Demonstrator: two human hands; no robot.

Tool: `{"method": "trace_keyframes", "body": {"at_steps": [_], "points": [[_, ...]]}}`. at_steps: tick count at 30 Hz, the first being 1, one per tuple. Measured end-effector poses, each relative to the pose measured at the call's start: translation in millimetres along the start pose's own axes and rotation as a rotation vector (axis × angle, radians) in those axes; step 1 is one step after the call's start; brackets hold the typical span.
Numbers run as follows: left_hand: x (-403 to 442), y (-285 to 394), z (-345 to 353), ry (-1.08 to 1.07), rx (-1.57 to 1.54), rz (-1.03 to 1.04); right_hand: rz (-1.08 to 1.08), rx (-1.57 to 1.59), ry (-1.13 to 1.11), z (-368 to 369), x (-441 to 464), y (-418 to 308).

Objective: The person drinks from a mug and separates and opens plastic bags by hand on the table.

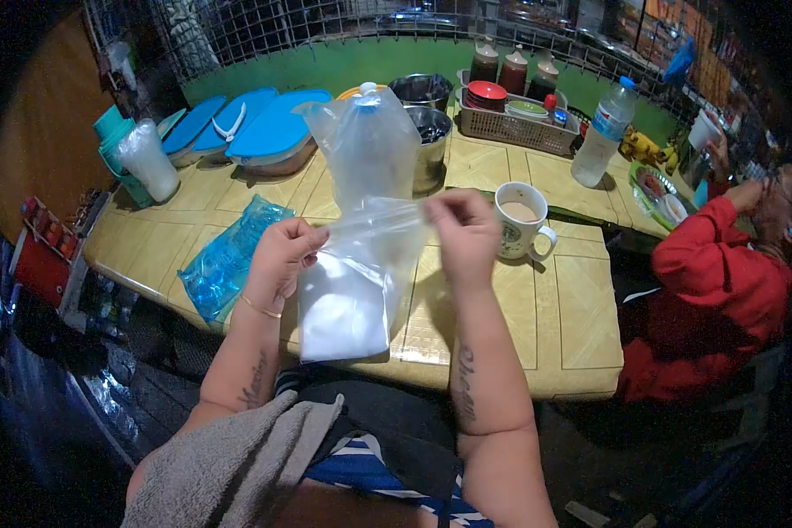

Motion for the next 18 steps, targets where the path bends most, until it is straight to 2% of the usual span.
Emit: {"method": "trace_keyframes", "body": {"at_steps": [1,4,6,8,11,14,16,18], "points": [[-1,1,-1,0.002,-0.034,-0.027,-0.024,-0.140,0.193,-11,7,5],[-4,2,11,0.017,-0.004,-0.028,-0.620,-0.488,0.554,-9,-6,-18],[-6,3,21,-0.045,-0.004,-0.023,-0.923,-0.379,0.159,14,-36,-33],[-9,4,27,-0.124,-0.076,-0.029,-1.030,-0.636,-0.240,37,-54,-63],[-13,13,29,-0.242,-0.219,-0.007,-0.791,-0.948,-0.310,51,-48,-41],[-16,21,27,-0.280,-0.176,0.110,-0.780,-1.058,-0.294,20,-21,-26],[-15,23,25,-0.280,-0.104,0.233,-0.776,-0.839,0.014,-1,-2,-45],[-14,29,25,-0.299,-0.008,0.311,-0.719,-0.773,0.527,-19,3,-56]]}}
Point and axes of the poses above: each hand's wrist, its own x-axis towards the middle knuckle, its own z-axis out of the palm, y = z × x, the point moved 2 cm from there along x, towards the middle knuckle, and after that the axes turned 11 degrees about -x, right-handed, at the moved point
